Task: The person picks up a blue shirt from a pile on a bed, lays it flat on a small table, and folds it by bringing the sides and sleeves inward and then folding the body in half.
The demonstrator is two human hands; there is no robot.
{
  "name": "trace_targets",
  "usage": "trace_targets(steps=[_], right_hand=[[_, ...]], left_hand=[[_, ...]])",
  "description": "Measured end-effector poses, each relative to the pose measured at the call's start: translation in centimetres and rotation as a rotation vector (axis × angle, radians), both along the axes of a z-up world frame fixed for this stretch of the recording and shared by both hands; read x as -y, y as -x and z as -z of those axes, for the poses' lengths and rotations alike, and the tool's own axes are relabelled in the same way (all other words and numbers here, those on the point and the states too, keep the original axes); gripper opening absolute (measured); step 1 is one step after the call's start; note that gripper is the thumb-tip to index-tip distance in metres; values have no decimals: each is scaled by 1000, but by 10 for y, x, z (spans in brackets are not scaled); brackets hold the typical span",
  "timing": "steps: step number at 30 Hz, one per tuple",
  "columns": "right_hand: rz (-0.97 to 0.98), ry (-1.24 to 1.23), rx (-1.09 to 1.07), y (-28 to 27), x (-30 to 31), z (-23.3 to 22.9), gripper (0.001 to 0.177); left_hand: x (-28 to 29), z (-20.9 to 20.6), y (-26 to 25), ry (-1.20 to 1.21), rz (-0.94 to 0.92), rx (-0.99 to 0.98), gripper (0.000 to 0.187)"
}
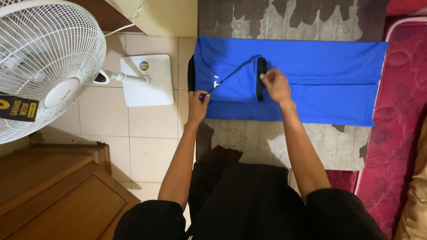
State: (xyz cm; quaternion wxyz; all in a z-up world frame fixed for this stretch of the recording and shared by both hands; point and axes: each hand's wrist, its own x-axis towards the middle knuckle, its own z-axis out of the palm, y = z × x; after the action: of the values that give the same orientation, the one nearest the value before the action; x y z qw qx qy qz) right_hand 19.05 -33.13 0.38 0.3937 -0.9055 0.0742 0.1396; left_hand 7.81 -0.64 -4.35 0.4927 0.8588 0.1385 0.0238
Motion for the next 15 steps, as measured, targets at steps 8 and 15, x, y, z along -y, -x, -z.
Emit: trace_targets(steps=[8,15], right_hand=[[99,181,42,-55,-39,18,43],[228,165,17,-59,-5,58,37]], left_hand=[[2,-14,1,-53,17,-3,14],[1,-24,-2,-54,21,-28,14]])
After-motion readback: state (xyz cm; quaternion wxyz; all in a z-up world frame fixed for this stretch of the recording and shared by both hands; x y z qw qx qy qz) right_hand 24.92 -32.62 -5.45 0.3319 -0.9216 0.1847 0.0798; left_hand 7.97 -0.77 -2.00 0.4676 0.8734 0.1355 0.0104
